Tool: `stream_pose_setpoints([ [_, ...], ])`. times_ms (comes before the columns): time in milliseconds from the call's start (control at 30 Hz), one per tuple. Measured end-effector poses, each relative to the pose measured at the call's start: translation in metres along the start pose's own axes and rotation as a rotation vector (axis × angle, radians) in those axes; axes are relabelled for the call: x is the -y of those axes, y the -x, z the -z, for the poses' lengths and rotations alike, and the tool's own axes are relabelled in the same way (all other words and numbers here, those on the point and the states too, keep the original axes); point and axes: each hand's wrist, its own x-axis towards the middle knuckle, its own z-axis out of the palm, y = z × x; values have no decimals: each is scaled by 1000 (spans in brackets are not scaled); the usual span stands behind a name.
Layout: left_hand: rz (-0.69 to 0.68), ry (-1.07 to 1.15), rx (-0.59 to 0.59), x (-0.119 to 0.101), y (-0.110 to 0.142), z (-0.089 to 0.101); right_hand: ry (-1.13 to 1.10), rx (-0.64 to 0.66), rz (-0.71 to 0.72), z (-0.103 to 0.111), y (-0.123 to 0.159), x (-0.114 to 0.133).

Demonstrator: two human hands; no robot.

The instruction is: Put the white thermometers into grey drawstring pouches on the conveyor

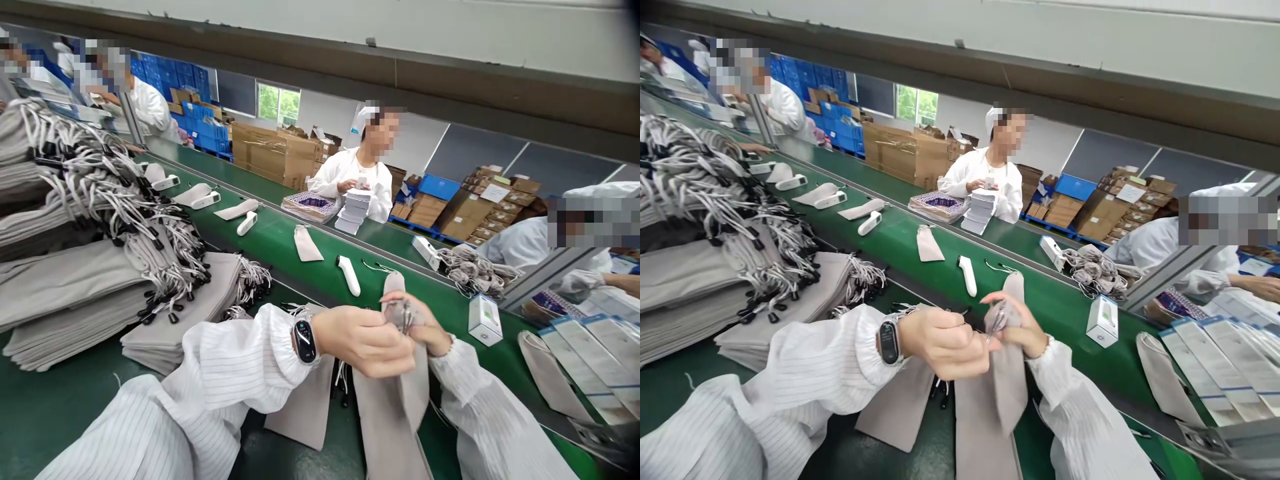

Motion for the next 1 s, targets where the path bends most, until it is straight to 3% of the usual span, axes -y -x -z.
stream_pose_setpoints([
  [100, -123, -88, -181, 0, 3, -7, 341, -258, 62, 27, 3, 3],
  [167, -60, -103, -135, -1, 3, -13, 611, -439, 112, 38, 5, 4],
  [267, 84, -107, 47, -5, -1, -21, 904, -664, 150, 53, 10, -1],
  [333, 185, -95, 198, -11, -2, -28, 1083, -827, 47, 66, 13, -7],
  [433, 364, 5, 410, -24, 2, -38, 1273, -1027, -374, 93, 23, -21],
  [533, 518, 203, 610, -39, 12, -46, 1280, -1026, -822, 118, 40, -39],
  [600, 540, 317, 677, -46, 17, -49, 1209, -977, -1003, 129, 50, -53],
  [667, 536, 370, 681, -50, 19, -51, 1146, -930, -1070, 135, 57, -65],
  [833, 536, 414, 634, -47, 16, -53, 1110, -894, -1074, 141, 62, -87],
  [1000, 514, 281, 632, -47, 14, -54, 1069, -851, -1152, 137, 69, -97],
])
